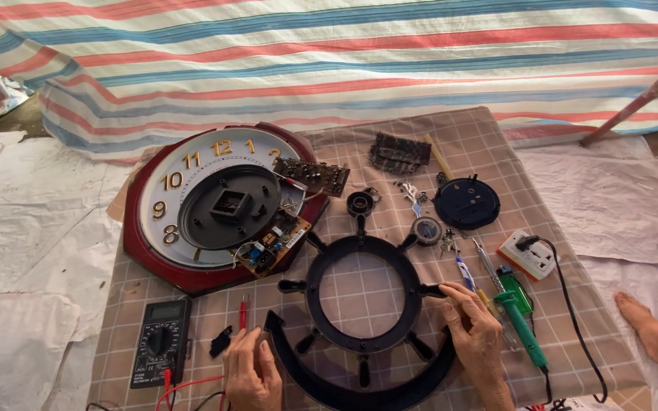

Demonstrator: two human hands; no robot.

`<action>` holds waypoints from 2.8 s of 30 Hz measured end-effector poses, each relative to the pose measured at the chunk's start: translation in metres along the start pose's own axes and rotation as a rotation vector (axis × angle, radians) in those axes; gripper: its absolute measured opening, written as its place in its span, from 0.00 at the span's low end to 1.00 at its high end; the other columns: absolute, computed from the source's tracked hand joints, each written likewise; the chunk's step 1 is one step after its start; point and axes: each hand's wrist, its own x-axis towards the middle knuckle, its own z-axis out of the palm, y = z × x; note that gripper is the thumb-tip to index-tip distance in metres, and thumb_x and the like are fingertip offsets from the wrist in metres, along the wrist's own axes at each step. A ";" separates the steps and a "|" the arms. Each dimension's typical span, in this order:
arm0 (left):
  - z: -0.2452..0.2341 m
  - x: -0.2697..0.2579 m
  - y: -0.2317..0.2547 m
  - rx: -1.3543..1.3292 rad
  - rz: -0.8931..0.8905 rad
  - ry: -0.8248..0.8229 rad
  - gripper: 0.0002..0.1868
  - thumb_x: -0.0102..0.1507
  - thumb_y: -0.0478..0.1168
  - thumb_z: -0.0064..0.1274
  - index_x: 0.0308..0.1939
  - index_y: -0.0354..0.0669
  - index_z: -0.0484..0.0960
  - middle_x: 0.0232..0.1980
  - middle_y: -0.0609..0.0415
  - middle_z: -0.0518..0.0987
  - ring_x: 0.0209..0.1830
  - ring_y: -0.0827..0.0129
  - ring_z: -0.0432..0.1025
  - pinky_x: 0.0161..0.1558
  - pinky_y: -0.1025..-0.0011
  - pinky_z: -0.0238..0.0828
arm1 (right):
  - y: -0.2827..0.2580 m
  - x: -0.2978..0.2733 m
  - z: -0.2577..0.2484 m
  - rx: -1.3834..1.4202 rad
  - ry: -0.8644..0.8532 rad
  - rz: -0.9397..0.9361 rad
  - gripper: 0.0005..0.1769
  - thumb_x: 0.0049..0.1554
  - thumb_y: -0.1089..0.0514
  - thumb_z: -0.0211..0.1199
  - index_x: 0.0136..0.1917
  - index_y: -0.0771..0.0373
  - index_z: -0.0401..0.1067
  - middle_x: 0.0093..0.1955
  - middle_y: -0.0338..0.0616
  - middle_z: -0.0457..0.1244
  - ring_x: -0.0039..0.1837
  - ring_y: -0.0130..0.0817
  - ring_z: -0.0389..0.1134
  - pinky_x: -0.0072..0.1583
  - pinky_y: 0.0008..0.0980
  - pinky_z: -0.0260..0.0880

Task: The person disassembles a wall clock, removing the face and internal components. They handle the clock's backplate, gears, and a small black electronic module, manipulating the parts with their hands on a table covered with a checkered cloth.

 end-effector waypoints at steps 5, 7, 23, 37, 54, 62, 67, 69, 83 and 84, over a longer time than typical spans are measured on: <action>0.003 -0.004 -0.005 0.040 -0.021 0.040 0.09 0.54 0.30 0.46 0.37 0.34 0.74 0.39 0.47 0.75 0.48 0.60 0.68 0.51 0.66 0.67 | -0.005 -0.001 -0.004 0.175 0.076 0.114 0.12 0.48 0.65 0.54 0.47 0.63 0.70 0.53 0.39 0.63 0.44 0.26 0.65 0.43 0.21 0.68; 0.004 -0.004 -0.005 0.015 -0.039 0.034 0.09 0.53 0.29 0.46 0.38 0.34 0.74 0.39 0.46 0.75 0.48 0.60 0.68 0.50 0.67 0.68 | 0.004 -0.003 -0.004 0.183 0.091 0.145 0.12 0.48 0.63 0.54 0.48 0.62 0.70 0.49 0.40 0.64 0.41 0.25 0.64 0.40 0.20 0.65; 0.002 -0.005 -0.010 -0.049 -0.064 0.022 0.10 0.54 0.27 0.44 0.39 0.33 0.73 0.42 0.43 0.73 0.50 0.59 0.68 0.50 0.67 0.67 | 0.025 -0.016 -0.008 0.481 0.251 0.175 0.13 0.53 0.67 0.46 0.52 0.66 0.64 0.46 0.48 0.63 0.44 0.34 0.66 0.47 0.28 0.70; -0.010 0.028 0.064 -0.210 -0.065 -0.019 0.10 0.55 0.29 0.41 0.40 0.33 0.72 0.45 0.41 0.73 0.49 0.59 0.68 0.49 0.68 0.67 | 0.037 -0.027 -0.098 1.342 0.375 0.326 0.32 0.52 0.37 0.50 0.63 0.57 0.60 0.52 0.40 0.60 0.51 0.30 0.62 0.53 0.32 0.60; 0.016 0.036 0.181 -1.338 -0.663 -0.959 0.28 0.56 0.40 0.42 0.59 0.35 0.57 0.49 0.44 0.70 0.43 0.66 0.69 0.42 0.74 0.69 | -0.002 -0.036 -0.106 1.557 0.332 0.292 0.26 0.49 0.63 0.50 0.62 0.64 0.60 0.58 0.42 0.62 0.56 0.27 0.64 0.58 0.30 0.60; 0.000 0.055 0.175 -1.379 -0.589 -0.911 0.26 0.55 0.33 0.43 0.59 0.38 0.61 0.45 0.47 0.73 0.36 0.73 0.69 0.36 0.81 0.72 | -0.035 -0.047 -0.049 1.643 0.087 0.161 0.31 0.48 0.69 0.48 0.66 0.62 0.52 0.58 0.53 0.57 0.53 0.39 0.65 0.51 0.34 0.69; 0.003 0.070 0.118 -1.187 -0.495 -0.804 0.23 0.55 0.31 0.42 0.56 0.37 0.65 0.44 0.45 0.75 0.39 0.68 0.70 0.41 0.75 0.71 | -0.037 -0.045 -0.019 1.133 0.037 0.424 0.33 0.45 0.71 0.45 0.65 0.62 0.52 0.53 0.49 0.57 0.42 0.34 0.60 0.40 0.28 0.61; 0.002 0.078 0.095 -1.085 -0.488 -0.782 0.23 0.55 0.31 0.41 0.55 0.37 0.65 0.42 0.45 0.76 0.36 0.68 0.71 0.37 0.77 0.72 | -0.041 -0.043 -0.011 0.857 0.008 0.553 0.33 0.44 0.73 0.46 0.65 0.67 0.52 0.57 0.52 0.55 0.49 0.39 0.57 0.46 0.33 0.57; 0.016 0.102 0.069 -0.429 -0.395 -0.803 0.20 0.52 0.31 0.47 0.50 0.39 0.73 0.27 0.54 0.80 0.14 0.79 0.63 0.19 0.82 0.59 | -0.028 -0.012 0.007 -0.309 -0.059 -0.057 0.16 0.43 0.48 0.60 0.41 0.59 0.68 0.36 0.39 0.63 0.30 0.26 0.64 0.28 0.21 0.64; 0.014 0.100 0.074 -0.430 -0.395 -0.802 0.20 0.52 0.31 0.47 0.50 0.39 0.73 0.27 0.54 0.80 0.14 0.79 0.63 0.19 0.82 0.59 | -0.037 -0.008 0.008 -0.309 -0.059 -0.058 0.16 0.43 0.48 0.60 0.41 0.59 0.68 0.36 0.39 0.63 0.30 0.26 0.64 0.28 0.21 0.64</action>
